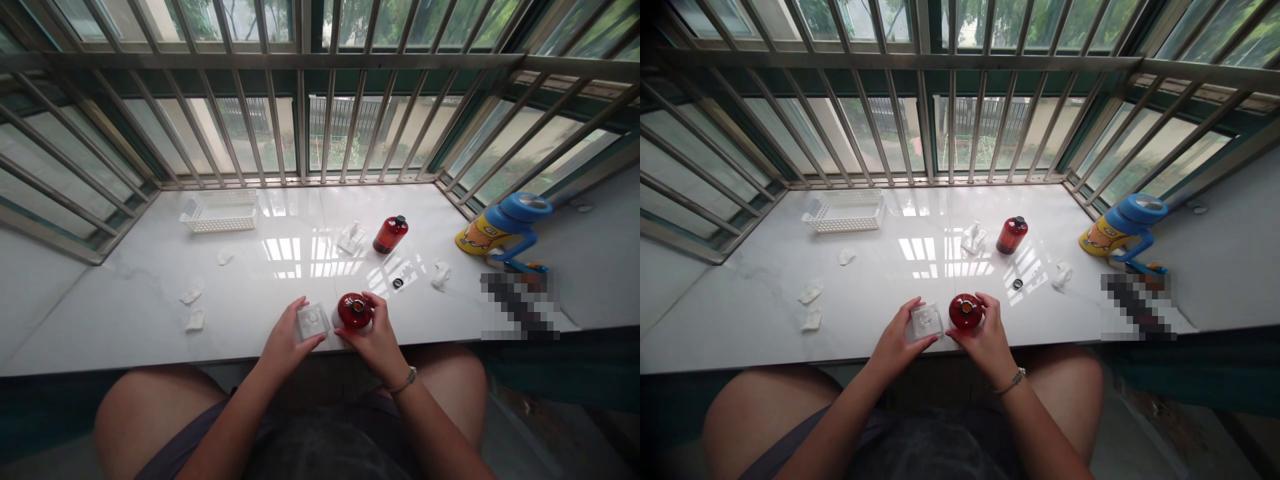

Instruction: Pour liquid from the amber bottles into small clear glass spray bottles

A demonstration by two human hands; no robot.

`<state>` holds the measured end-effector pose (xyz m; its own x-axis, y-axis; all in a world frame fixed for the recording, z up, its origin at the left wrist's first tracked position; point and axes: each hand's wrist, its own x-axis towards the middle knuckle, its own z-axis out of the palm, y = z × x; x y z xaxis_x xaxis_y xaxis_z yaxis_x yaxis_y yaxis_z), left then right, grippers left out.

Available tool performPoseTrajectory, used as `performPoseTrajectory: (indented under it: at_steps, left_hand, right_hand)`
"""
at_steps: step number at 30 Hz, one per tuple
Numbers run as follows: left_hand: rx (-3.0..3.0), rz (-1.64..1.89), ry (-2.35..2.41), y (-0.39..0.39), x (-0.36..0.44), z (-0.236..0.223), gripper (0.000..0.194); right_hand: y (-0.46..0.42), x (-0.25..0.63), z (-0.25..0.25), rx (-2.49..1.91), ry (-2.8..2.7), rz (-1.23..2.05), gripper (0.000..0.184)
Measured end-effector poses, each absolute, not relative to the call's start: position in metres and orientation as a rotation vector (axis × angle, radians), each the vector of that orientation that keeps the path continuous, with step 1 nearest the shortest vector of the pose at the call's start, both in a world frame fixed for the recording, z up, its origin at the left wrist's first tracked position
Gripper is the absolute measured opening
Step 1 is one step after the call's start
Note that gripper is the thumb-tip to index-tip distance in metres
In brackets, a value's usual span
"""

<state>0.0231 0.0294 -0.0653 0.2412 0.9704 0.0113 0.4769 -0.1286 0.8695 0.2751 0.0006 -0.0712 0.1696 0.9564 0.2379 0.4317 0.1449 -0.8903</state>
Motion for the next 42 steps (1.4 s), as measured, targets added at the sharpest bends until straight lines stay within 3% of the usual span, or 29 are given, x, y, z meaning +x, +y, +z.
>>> performPoseTrajectory:
  at_steps: [3,7,15,21,26,34,42]
  left_hand:
    - [1.66,0.773,1.358,0.03,0.022,-0.068,0.094]
    - [1.662,0.747,1.37,0.031,0.02,-0.063,0.083]
    - [1.685,0.726,1.398,0.032,0.021,-0.054,0.069]
    - [1.695,0.738,1.374,0.032,0.019,-0.057,0.069]
    - [1.696,0.726,1.38,0.032,0.019,-0.059,0.069]
    - [1.626,0.756,1.375,0.033,0.019,-0.066,0.077]
    - [1.581,0.777,1.358,0.03,0.019,-0.067,0.074]
  right_hand:
    - [0.0,0.282,-0.062,-1.325,-1.565,0.803,0.094]
    - [0.002,0.295,-0.056,-1.268,-1.574,1.01,0.09]
    - [0.003,0.29,-0.065,-1.424,-1.526,0.768,0.113]
    - [0.001,0.303,-0.057,-1.229,-1.594,1.082,0.091]
    - [0.004,0.3,-0.064,-1.373,-1.553,0.862,0.101]
    - [0.0,0.291,-0.061,-1.245,-1.501,1.051,0.084]
    - [-0.003,0.273,-0.071,-1.4,-1.399,0.881,0.084]
